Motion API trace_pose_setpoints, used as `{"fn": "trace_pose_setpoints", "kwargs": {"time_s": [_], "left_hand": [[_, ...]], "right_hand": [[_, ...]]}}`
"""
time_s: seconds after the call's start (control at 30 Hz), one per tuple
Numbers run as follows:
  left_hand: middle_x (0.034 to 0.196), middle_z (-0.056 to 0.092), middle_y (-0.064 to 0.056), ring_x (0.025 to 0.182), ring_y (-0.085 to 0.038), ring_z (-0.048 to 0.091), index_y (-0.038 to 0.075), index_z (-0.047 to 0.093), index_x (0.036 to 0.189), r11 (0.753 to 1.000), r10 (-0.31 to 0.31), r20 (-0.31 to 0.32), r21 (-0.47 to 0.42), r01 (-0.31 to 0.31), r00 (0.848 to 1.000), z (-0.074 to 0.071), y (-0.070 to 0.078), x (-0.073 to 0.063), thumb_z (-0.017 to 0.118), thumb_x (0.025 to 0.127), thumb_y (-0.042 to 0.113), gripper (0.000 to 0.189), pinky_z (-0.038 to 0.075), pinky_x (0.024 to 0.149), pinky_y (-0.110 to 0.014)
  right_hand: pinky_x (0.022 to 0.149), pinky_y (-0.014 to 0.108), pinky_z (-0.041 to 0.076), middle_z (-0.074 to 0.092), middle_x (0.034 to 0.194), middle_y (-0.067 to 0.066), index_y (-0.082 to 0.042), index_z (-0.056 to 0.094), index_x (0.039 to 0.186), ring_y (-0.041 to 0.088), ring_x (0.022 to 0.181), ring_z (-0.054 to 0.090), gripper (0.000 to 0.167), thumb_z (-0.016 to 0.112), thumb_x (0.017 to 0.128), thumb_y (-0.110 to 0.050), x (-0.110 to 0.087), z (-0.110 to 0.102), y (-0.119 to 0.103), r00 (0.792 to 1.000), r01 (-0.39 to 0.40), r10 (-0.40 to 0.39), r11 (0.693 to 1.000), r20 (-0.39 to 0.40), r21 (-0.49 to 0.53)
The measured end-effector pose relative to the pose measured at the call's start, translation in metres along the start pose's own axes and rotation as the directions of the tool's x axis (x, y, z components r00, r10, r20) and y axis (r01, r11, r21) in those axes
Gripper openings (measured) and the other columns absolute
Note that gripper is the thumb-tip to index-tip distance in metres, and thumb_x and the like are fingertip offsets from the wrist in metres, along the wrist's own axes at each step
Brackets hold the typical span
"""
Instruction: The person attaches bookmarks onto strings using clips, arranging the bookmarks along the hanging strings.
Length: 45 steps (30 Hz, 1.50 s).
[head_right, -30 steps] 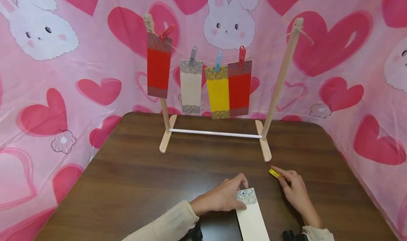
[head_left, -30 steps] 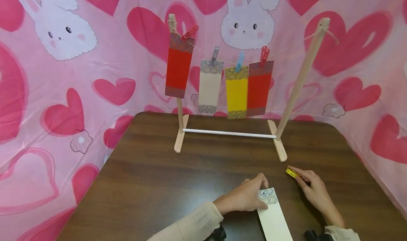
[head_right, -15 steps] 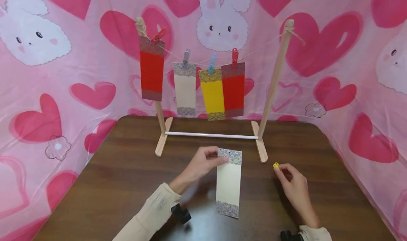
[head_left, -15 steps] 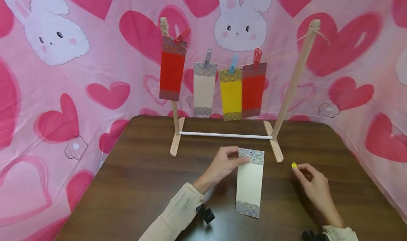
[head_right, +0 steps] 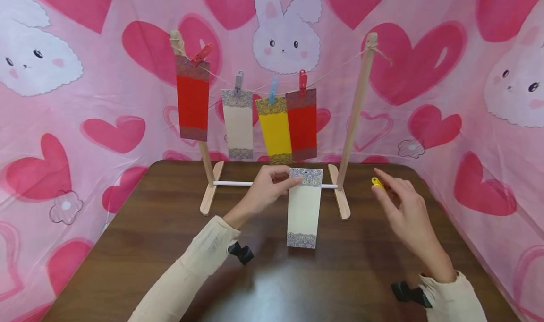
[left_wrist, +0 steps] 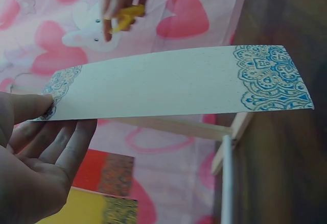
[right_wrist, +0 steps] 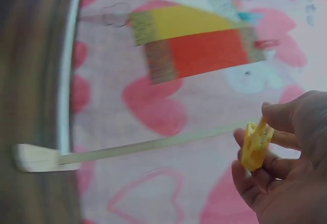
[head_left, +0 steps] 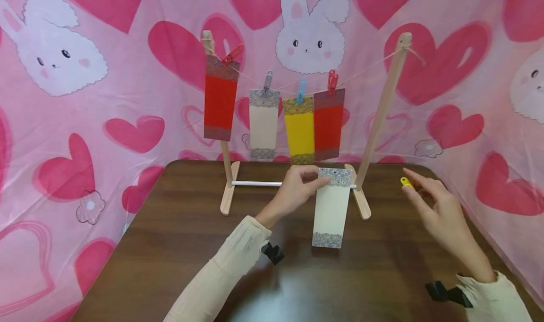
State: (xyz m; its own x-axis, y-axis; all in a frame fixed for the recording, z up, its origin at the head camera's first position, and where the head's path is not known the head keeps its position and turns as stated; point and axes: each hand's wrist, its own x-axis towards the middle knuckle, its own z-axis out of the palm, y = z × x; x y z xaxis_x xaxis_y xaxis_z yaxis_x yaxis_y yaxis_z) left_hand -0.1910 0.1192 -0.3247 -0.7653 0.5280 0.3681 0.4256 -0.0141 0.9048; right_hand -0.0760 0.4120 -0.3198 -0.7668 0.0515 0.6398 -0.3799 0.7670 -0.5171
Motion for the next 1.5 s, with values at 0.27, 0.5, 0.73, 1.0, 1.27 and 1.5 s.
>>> {"fn": "trace_pose_setpoints", "kwargs": {"time_s": [0.27,0.5,0.73,1.0,1.27,1.5], "left_hand": [[0.093,0.072,-0.006,0.08,-0.017,0.063,0.003,0.073,0.1,0.996,0.087,-0.04,0.005,-0.087,0.995,-0.004,0.023,0.04,0.069,0.095,0.018,0.016,0.057,0.069,-0.03],[0.092,0.072,-0.008,0.077,-0.019,0.064,0.002,0.072,0.1,0.993,0.118,-0.082,0.02,-0.117,0.99,0.003,0.045,0.081,0.067,0.096,0.019,0.018,0.059,0.07,-0.032],[0.093,0.072,-0.015,0.081,-0.021,0.07,-0.003,0.072,0.103,0.988,0.112,-0.129,-0.091,-0.124,0.985,0.01,0.06,0.104,0.066,0.096,0.014,0.019,0.059,0.072,-0.029],[0.094,0.071,-0.016,0.081,-0.022,0.071,-0.005,0.071,0.102,0.964,0.049,-0.174,-0.248,-0.092,0.984,0.016,0.071,0.125,0.068,0.095,0.013,0.02,0.06,0.075,-0.033],[0.092,0.07,-0.015,0.079,-0.022,0.072,-0.005,0.07,0.105,0.969,0.025,-0.197,-0.235,-0.072,0.98,0.012,0.082,0.14,0.066,0.096,0.013,0.02,0.06,0.073,-0.031],[0.088,0.072,-0.01,0.075,-0.015,0.071,-0.002,0.07,0.096,0.978,-0.041,-0.345,-0.204,-0.032,0.938,0.041,0.071,0.142,0.063,0.099,0.018,0.021,0.058,0.07,-0.024]], "right_hand": [[0.081,0.004,0.04,0.061,0.106,-0.016,0.0,0.062,0.127,0.0,0.096,0.054,0.041,0.069,0.087,0.009,0.047,-0.028,-0.03,0.997,0.082,-0.082,0.995,0.011,0.052],[0.074,0.01,0.039,0.059,0.098,-0.022,0.0,0.066,0.121,-0.003,0.082,0.053,0.035,0.07,0.087,0.007,0.093,-0.041,-0.063,0.981,0.188,-0.189,0.982,-0.051,-0.029],[0.07,0.015,0.039,0.066,0.103,-0.009,0.0,0.06,0.125,-0.001,0.084,0.053,0.033,0.067,0.093,-0.003,0.13,-0.045,-0.084,0.967,0.253,-0.252,0.963,0.026,-0.094],[0.063,0.011,0.037,0.072,0.11,0.017,0.003,0.062,0.121,-0.006,0.073,0.052,0.027,0.064,0.096,-0.006,0.172,-0.051,-0.095,0.95,0.31,-0.313,0.939,0.002,-0.147],[0.09,0.018,0.051,0.07,0.12,0.013,0.001,0.061,0.122,0.015,0.116,0.064,0.03,0.06,0.1,-0.018,0.214,-0.045,-0.112,0.972,0.232,-0.226,0.966,0.064,-0.113],[0.091,0.02,0.051,0.068,0.117,0.013,0.003,0.061,0.118,0.023,0.118,0.063,0.026,0.058,0.1,-0.015,0.245,-0.032,-0.113,0.958,0.268,-0.251,0.956,0.136,-0.122]]}}
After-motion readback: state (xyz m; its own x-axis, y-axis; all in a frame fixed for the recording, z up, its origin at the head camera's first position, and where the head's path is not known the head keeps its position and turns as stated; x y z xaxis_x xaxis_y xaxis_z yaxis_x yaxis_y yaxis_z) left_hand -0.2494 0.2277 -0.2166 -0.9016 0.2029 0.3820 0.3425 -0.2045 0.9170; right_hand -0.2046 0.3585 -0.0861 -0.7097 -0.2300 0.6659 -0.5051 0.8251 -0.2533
